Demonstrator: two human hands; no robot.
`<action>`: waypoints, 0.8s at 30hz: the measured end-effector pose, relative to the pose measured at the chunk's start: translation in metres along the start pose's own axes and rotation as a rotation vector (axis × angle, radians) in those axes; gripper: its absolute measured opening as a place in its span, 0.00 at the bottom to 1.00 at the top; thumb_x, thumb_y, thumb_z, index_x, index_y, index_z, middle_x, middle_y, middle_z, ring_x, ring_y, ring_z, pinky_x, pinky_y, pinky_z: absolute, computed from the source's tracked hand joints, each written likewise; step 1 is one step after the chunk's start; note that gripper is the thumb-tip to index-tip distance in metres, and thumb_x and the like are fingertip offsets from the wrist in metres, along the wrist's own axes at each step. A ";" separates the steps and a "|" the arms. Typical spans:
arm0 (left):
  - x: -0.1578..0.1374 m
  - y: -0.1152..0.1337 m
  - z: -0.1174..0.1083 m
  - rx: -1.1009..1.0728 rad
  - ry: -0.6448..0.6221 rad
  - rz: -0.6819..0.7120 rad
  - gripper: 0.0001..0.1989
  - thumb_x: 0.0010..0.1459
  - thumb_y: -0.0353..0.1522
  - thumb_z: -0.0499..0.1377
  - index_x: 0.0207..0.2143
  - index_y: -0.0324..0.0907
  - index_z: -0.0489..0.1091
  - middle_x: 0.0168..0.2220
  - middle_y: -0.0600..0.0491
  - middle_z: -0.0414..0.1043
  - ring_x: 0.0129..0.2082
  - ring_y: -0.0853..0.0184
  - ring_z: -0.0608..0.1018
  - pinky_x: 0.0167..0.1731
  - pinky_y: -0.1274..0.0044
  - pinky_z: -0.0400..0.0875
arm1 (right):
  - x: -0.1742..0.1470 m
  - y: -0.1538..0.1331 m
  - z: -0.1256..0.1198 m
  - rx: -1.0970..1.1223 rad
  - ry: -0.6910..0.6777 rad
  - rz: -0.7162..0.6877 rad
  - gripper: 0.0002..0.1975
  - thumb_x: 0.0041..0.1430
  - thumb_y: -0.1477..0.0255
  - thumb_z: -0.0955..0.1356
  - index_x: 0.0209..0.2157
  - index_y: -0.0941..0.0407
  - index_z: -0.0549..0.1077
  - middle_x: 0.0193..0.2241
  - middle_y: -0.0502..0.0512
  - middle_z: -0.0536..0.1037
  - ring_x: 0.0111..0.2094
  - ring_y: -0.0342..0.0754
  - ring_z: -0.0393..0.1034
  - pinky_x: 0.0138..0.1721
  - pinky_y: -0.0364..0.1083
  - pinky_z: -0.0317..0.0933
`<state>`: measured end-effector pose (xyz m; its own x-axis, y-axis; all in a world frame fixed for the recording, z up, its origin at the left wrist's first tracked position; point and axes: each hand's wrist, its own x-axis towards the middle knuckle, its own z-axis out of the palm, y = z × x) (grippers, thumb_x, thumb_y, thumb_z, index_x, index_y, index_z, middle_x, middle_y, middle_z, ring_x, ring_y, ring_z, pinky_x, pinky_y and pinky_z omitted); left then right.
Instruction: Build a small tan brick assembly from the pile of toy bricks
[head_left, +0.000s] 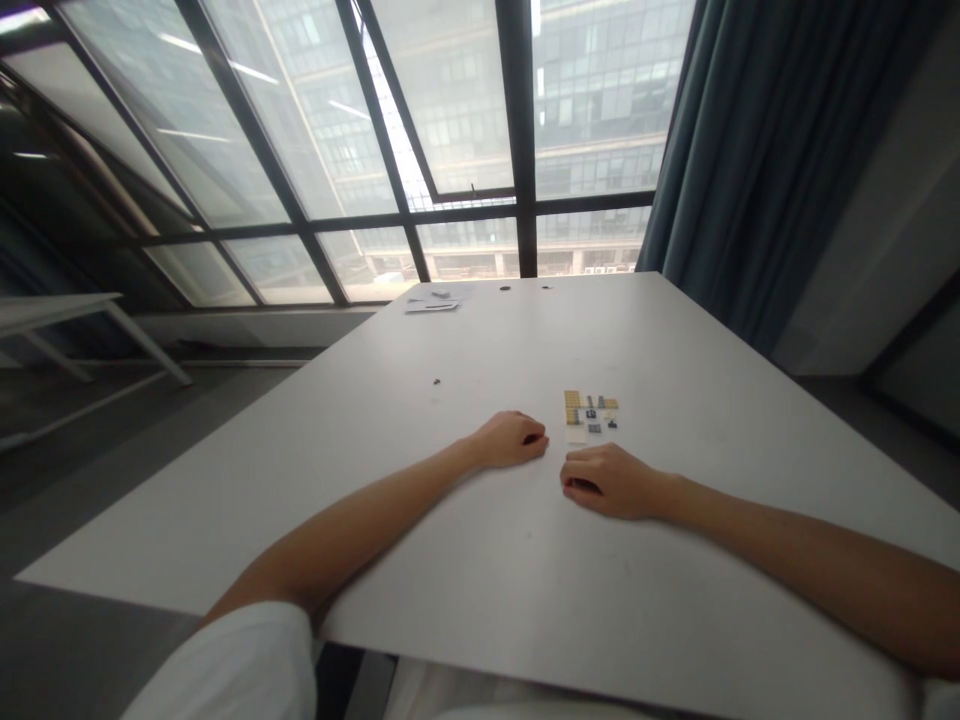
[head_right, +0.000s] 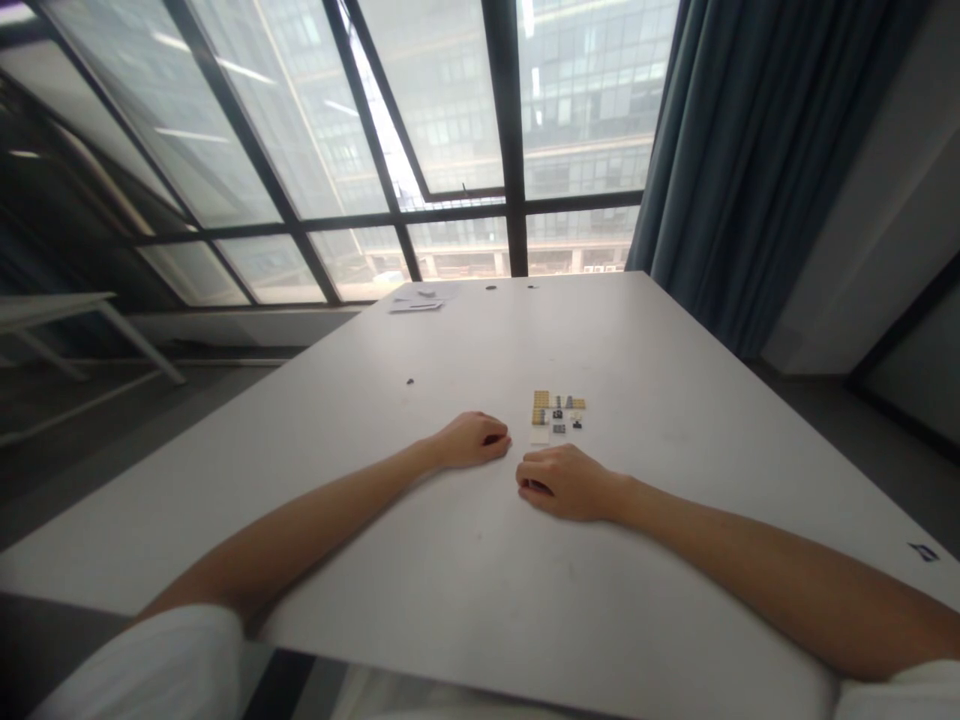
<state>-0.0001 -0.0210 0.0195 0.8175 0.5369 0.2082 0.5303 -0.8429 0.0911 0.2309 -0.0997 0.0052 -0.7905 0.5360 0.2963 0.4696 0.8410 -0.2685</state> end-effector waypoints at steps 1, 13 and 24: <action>0.000 0.000 0.000 -0.003 0.002 -0.002 0.17 0.63 0.35 0.53 0.22 0.41 0.68 0.23 0.53 0.73 0.23 0.70 0.71 0.27 0.76 0.59 | 0.000 0.000 0.000 0.001 -0.001 0.001 0.06 0.64 0.72 0.64 0.33 0.55 0.73 0.30 0.52 0.75 0.30 0.43 0.66 0.34 0.42 0.54; 0.000 -0.003 0.001 -0.010 -0.020 0.013 0.17 0.63 0.37 0.53 0.22 0.42 0.68 0.22 0.53 0.72 0.22 0.69 0.70 0.26 0.76 0.58 | 0.000 0.000 0.000 0.012 -0.013 0.012 0.06 0.65 0.72 0.64 0.34 0.55 0.72 0.30 0.52 0.76 0.31 0.43 0.67 0.35 0.42 0.55; -0.007 -0.086 -0.062 -0.010 0.153 -0.471 0.20 0.62 0.44 0.53 0.32 0.41 0.79 0.24 0.53 0.73 0.24 0.69 0.70 0.26 0.77 0.57 | -0.002 0.004 0.004 0.038 -0.009 0.013 0.07 0.65 0.72 0.63 0.35 0.55 0.73 0.31 0.53 0.77 0.32 0.44 0.68 0.36 0.43 0.57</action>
<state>-0.0656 0.0457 0.0706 0.4469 0.8488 0.2824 0.8315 -0.5106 0.2189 0.2329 -0.0979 0.0001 -0.7880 0.5463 0.2840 0.4652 0.8304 -0.3067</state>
